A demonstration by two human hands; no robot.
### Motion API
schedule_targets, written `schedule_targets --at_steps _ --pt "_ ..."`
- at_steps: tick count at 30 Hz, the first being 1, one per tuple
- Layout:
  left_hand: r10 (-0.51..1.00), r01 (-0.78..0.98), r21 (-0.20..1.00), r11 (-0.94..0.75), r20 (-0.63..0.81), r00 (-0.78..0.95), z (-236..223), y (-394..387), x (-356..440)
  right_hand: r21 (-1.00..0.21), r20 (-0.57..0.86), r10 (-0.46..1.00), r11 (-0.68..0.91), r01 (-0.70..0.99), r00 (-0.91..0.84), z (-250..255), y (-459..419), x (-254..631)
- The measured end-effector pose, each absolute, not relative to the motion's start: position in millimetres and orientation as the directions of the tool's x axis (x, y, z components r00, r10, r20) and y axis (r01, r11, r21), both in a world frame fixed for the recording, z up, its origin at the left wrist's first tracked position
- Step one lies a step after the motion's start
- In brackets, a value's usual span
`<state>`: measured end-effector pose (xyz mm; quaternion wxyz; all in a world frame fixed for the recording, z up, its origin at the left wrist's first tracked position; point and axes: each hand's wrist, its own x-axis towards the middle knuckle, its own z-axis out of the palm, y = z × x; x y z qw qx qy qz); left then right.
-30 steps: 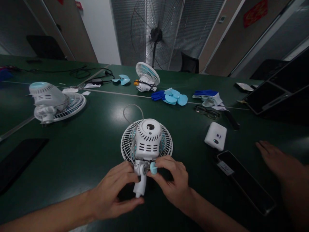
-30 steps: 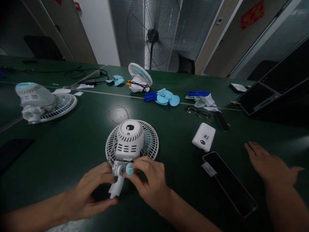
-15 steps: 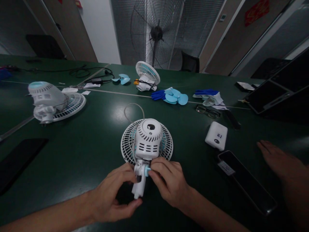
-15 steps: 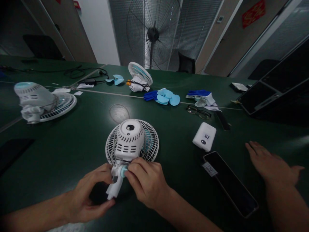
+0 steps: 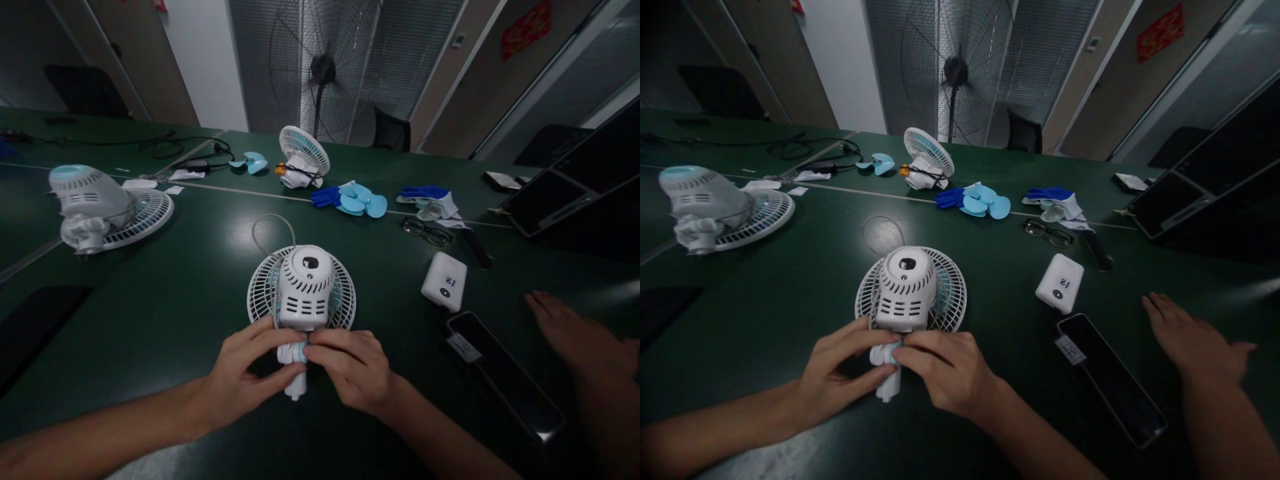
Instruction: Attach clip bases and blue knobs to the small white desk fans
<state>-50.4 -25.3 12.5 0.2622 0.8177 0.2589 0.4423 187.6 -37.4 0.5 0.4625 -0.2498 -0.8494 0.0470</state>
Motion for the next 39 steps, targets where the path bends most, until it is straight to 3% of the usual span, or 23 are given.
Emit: schedule_targets --at_steps 6,9,12,14,15,17,19,21,22,24,27,31,32,34,37,39 --pt "0.632 0.144 0.676 -0.723 0.563 0.532 12.0 -23.4 -54.1 -0.145 0.75 0.345 0.918 0.368 -0.565 5.8 -29.3 200.6" --pt "0.636 0.149 0.674 -0.723 0.566 0.524 11.5 -23.8 -53.7 -0.156 0.752 0.342 0.923 0.352 -0.564 6.3 -32.7 198.6" --pt "0.648 0.165 0.674 -0.72 0.567 0.509 9.5 -24.5 -53.5 -0.439 0.747 0.552 0.828 0.35 -0.371 6.1 -45.8 179.6" --pt "0.649 0.171 0.669 -0.723 0.573 0.5 7.9 -24.6 -53.7 -0.779 0.548 0.817 0.576 0.248 -0.178 6.6 -56.4 163.5" --pt "0.647 0.17 0.667 -0.726 0.578 0.497 7.1 -24.5 -53.7 -0.875 0.442 0.885 0.462 0.148 -0.147 7.1 -60.6 157.3" --pt "0.644 0.17 0.663 -0.73 0.582 0.496 6.1 -24.2 -53.6 -0.928 0.354 0.925 0.366 0.07 -0.138 8.6 -64.2 152.7" --pt "0.643 0.168 0.663 -0.73 0.583 0.496 6.2 -24.0 -53.0 -0.836 0.497 0.851 0.522 0.171 -0.17 9.9 -60.1 160.0" --pt "0.641 0.165 0.661 -0.732 0.586 0.496 7.6 -24.1 -52.3 -0.523 0.725 0.615 0.784 0.334 -0.311 10.1 -50.6 174.6" --pt "0.638 0.161 0.659 -0.734 0.589 0.496 8.6 -24.2 -52.0 -0.351 0.776 0.473 0.873 0.338 -0.417 9.5 -45.5 182.0" --pt "0.636 0.157 0.659 -0.735 0.592 0.495 10.3 -24.5 -51.7 -0.197 0.764 0.37 0.914 0.355 -0.528 7.6 -38.0 192.2" --pt "0.636 0.157 0.662 -0.733 0.585 0.503 10.2 -25.1 -52.0 -0.237 0.764 0.412 0.895 0.377 -0.497 5.0 -38.5 190.0" --pt "0.637 0.169 0.665 -0.728 0.564 0.525 7.6 -26.0 -52.9 -0.6 0.661 0.698 0.712 0.365 -0.274 6.6 -49.7 172.8" --pt "0.639 0.173 0.664 -0.728 0.564 0.523 7.6 -26.1 -52.8 -0.644 0.635 0.732 0.678 0.354 -0.246 7.5 -50.9 171.0" --pt "0.642 0.177 0.66 -0.73 0.574 0.508 8.9 -25.9 -52.2 -0.592 0.68 0.684 0.725 0.351 -0.266 9.0 -49.5 173.0" --pt "0.638 0.171 0.651 -0.74 0.597 0.486 12.6 -24.9 -50.4 -0.287 0.796 0.42 0.896 0.339 -0.436 9.7 -41.5 184.0" --pt "0.638 0.172 0.649 -0.741 0.602 0.479 14.5 -24.4 -49.4 -0.185 0.794 0.344 0.922 0.34 -0.501 9.0 -37.4 189.0"
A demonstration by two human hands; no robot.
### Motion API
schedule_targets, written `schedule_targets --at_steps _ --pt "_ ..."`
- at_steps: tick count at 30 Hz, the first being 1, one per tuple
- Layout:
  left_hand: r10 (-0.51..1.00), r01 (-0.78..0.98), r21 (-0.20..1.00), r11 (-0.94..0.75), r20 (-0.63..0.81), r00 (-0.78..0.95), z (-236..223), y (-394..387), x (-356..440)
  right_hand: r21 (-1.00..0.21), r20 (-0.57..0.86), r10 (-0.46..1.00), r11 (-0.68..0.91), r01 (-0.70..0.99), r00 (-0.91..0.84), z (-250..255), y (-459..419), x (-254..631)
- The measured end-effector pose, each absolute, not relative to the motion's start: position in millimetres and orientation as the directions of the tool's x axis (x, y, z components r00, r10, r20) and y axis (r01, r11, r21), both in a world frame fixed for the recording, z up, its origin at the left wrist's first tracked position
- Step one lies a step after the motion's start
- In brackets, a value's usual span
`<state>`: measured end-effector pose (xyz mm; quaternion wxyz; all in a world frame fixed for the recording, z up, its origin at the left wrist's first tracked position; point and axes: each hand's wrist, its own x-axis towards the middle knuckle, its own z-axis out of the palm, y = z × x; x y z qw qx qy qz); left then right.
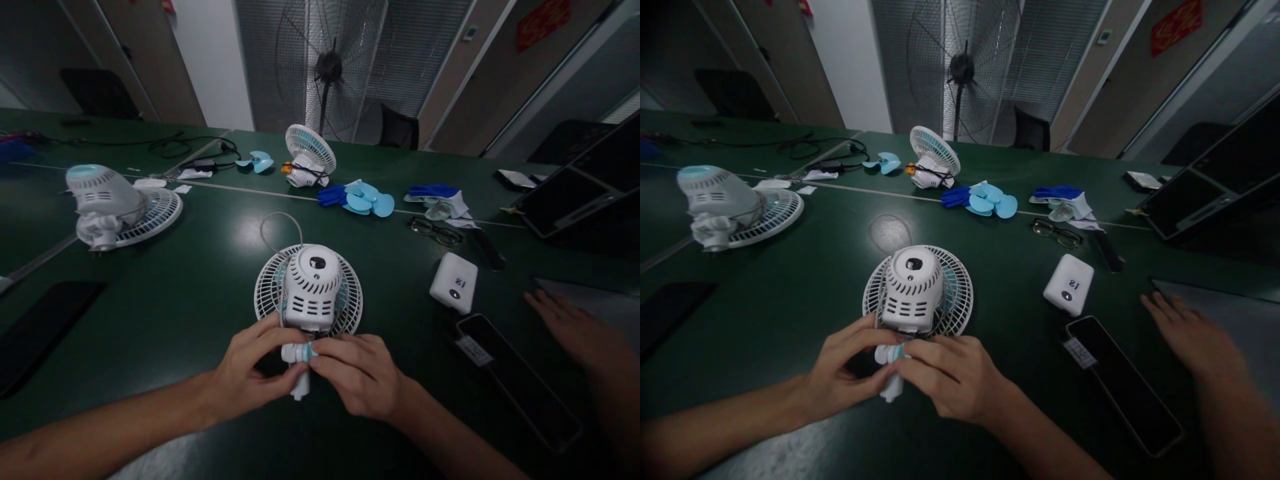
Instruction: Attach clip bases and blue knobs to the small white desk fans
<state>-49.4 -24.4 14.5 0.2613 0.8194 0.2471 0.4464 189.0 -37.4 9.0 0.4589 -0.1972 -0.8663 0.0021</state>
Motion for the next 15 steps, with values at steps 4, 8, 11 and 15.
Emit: schedule_targets --at_steps 4,8,11,15 --pt "0.634 0.167 0.652 -0.74 0.592 0.497 14.5 -24.7 -49.2 -0.334 0.774 0.481 0.863 0.379 -0.413 5.9 -41.6 181.0" --pt "0.63 0.165 0.649 -0.742 0.593 0.502 11.5 -25.4 -50.8 -0.662 0.636 0.728 0.685 0.305 -0.254 4.1 -50.7 169.4" --pt "0.635 0.171 0.649 -0.742 0.596 0.492 11.2 -24.5 -51.4 -0.554 0.719 0.635 0.77 0.318 -0.284 4.1 -48.5 175.8" --pt "0.636 0.176 0.642 -0.746 0.607 0.476 14.2 -23.4 -50.3 -0.262 0.782 0.397 0.908 0.326 -0.48 2.1 -40.2 189.4"
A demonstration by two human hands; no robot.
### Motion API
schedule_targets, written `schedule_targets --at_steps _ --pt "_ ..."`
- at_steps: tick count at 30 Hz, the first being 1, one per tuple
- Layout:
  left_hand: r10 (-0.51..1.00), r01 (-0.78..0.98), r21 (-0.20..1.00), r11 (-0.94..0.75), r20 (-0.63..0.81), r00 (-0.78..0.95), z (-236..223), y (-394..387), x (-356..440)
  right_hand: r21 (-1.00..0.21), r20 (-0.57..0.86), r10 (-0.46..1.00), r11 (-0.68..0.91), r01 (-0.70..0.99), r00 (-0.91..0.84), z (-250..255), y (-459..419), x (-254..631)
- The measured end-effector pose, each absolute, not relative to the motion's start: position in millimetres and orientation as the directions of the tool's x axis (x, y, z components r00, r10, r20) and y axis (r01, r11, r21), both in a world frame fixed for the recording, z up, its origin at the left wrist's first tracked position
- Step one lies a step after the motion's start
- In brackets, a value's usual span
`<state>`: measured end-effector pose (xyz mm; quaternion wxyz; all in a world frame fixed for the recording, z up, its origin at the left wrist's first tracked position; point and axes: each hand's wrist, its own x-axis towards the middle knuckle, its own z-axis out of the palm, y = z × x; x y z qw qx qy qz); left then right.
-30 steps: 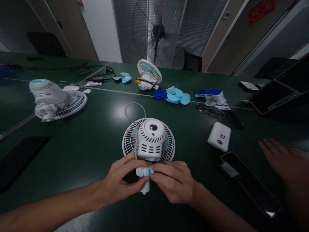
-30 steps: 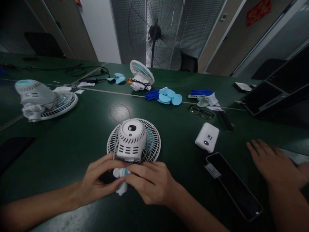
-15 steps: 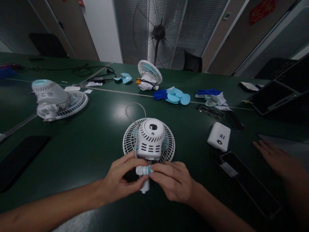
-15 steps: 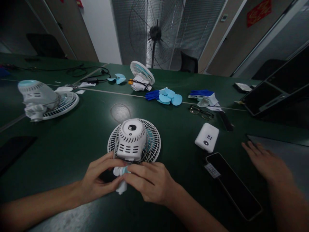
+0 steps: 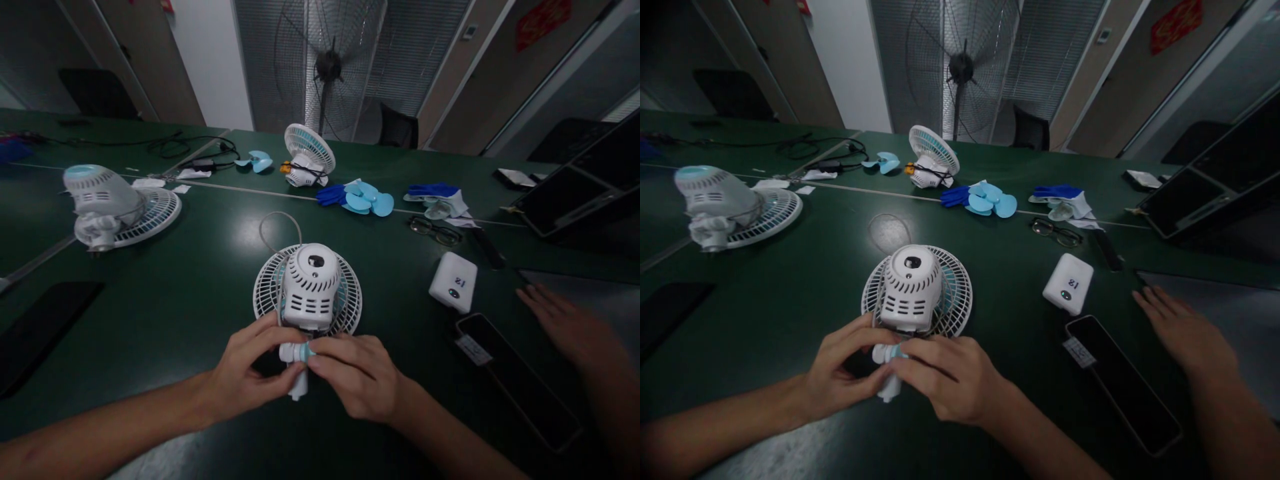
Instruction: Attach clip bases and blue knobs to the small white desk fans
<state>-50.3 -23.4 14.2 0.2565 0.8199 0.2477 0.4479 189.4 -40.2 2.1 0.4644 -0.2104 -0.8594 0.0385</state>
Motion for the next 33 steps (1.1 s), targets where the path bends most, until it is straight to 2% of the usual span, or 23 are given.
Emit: schedule_targets --at_steps 1,3,6,8,10,13,15,17,22,24,27,29,31,33 --pt "0.633 0.175 0.641 -0.747 0.607 0.481 15.0 -23.5 -49.9 -0.26 0.771 0.402 0.907 0.332 -0.495 1.4 -39.7 189.6" --pt "0.629 0.174 0.639 -0.75 0.606 0.486 15.9 -23.9 -49.5 -0.334 0.756 0.479 0.869 0.366 -0.446 0.8 -41.7 185.0" --pt "0.624 0.176 0.633 -0.754 0.606 0.494 15.7 -24.6 -49.7 -0.575 0.683 0.665 0.745 0.338 -0.303 2.7 -48.8 173.2" --pt "0.627 0.181 0.635 -0.751 0.6 0.497 15.1 -24.7 -50.1 -0.671 0.635 0.736 0.676 0.305 -0.234 5.0 -51.7 170.0" --pt "0.631 0.178 0.64 -0.747 0.599 0.493 14.7 -24.6 -50.3 -0.61 0.69 0.685 0.725 0.319 -0.235 6.8 -50.6 173.7" --pt "0.634 0.17 0.645 -0.745 0.608 0.478 14.2 -24.0 -50.1 -0.351 0.779 0.472 0.874 0.336 -0.412 7.0 -43.8 185.7" --pt "0.632 0.168 0.644 -0.747 0.608 0.481 14.0 -23.9 -49.7 -0.267 0.76 0.408 0.906 0.329 -0.506 5.9 -40.3 189.8" --pt "0.626 0.167 0.639 -0.751 0.607 0.49 13.8 -24.0 -49.5 -0.308 0.746 0.456 0.882 0.356 -0.485 5.1 -40.7 187.0" --pt "0.636 0.188 0.64 -0.745 0.597 0.489 13.0 -24.4 -50.0 -0.656 0.636 0.725 0.688 0.31 -0.264 8.6 -51.2 170.0" --pt "0.638 0.193 0.636 -0.747 0.605 0.477 12.7 -24.4 -50.3 -0.622 0.662 0.699 0.714 0.321 -0.27 10.4 -51.5 171.2" --pt "0.635 0.19 0.632 -0.751 0.614 0.469 12.9 -24.5 -50.6 -0.347 0.778 0.47 0.875 0.337 -0.417 10.7 -45.5 180.6" --pt "0.631 0.181 0.634 -0.751 0.611 0.478 13.5 -24.5 -50.7 -0.235 0.784 0.383 0.912 0.337 -0.488 9.4 -41.7 184.7" --pt "0.625 0.169 0.637 -0.752 0.607 0.491 14.2 -24.4 -50.7 -0.271 0.772 0.426 0.892 0.361 -0.473 8.1 -41.5 183.0" --pt "0.621 0.164 0.639 -0.752 0.602 0.501 14.4 -23.9 -50.7 -0.424 0.739 0.552 0.826 0.371 -0.386 7.6 -44.9 176.9"
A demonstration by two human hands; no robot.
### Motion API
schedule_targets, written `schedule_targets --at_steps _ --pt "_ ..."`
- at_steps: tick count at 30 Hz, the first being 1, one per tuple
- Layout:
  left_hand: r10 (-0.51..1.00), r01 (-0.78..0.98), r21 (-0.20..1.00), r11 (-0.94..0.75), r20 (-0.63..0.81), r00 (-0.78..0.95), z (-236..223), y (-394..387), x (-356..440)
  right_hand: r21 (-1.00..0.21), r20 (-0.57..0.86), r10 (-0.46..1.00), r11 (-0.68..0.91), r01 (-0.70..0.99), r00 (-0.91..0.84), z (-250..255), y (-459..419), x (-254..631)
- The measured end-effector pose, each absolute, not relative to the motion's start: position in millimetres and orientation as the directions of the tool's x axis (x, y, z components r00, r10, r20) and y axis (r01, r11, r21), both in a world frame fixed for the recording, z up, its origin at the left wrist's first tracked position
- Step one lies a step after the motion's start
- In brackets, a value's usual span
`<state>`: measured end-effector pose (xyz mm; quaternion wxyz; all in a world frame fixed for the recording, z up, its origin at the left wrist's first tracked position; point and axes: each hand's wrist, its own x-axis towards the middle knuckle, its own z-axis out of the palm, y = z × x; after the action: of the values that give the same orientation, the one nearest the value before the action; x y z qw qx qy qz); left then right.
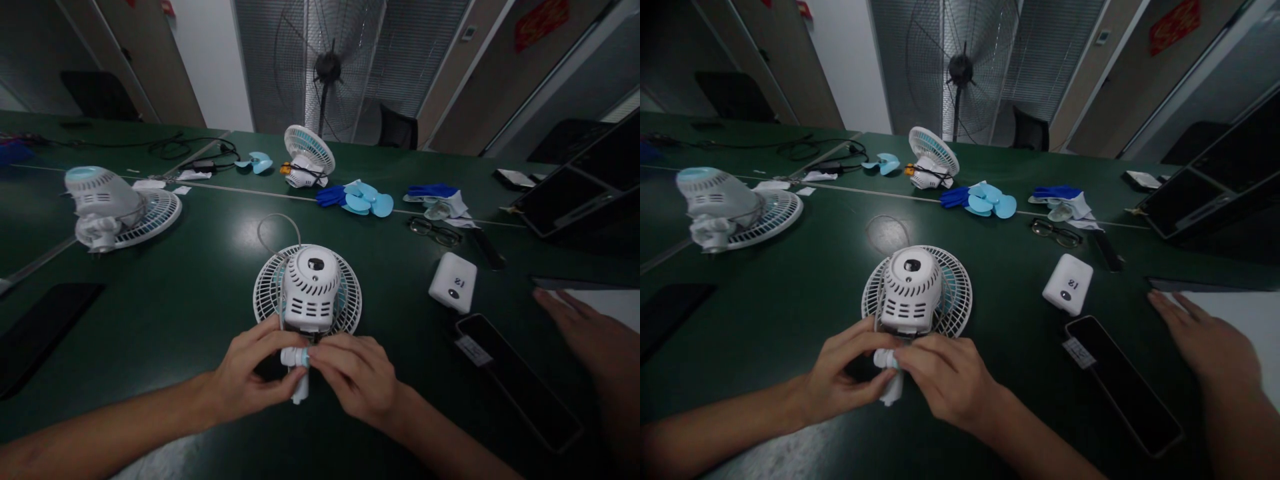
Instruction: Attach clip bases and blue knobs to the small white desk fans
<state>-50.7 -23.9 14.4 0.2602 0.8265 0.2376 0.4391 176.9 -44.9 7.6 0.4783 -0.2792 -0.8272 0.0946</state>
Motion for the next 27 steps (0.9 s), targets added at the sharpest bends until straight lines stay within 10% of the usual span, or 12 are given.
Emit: schedule_targets --at_steps 4,11,19,24,27 --pt "0.625 0.173 0.639 -0.749 0.595 0.505 12.9 -22.9 -51.6 -0.646 0.656 0.717 0.695 0.314 -0.235 9.6 -51.3 169.5" --pt "0.63 0.178 0.636 -0.751 0.609 0.482 15.7 -23.4 -50.2 -0.294 0.767 0.436 0.891 0.346 -0.471 5.4 -41.9 184.5" --pt "0.632 0.169 0.652 -0.739 0.586 0.507 10.5 -23.6 -52.6 -0.812 0.533 0.825 0.561 0.161 -0.188 8.1 -55.6 165.7" --pt "0.638 0.164 0.655 -0.737 0.595 0.49 9.1 -24.2 -53.8 -0.424 0.737 0.511 0.859 0.286 -0.443 5.2 -47.1 183.6" --pt "0.629 0.169 0.646 -0.744 0.591 0.505 9.9 -23.8 -52.3 -0.43 0.722 0.545 0.836 0.341 -0.426 3.8 -46.5 179.1"
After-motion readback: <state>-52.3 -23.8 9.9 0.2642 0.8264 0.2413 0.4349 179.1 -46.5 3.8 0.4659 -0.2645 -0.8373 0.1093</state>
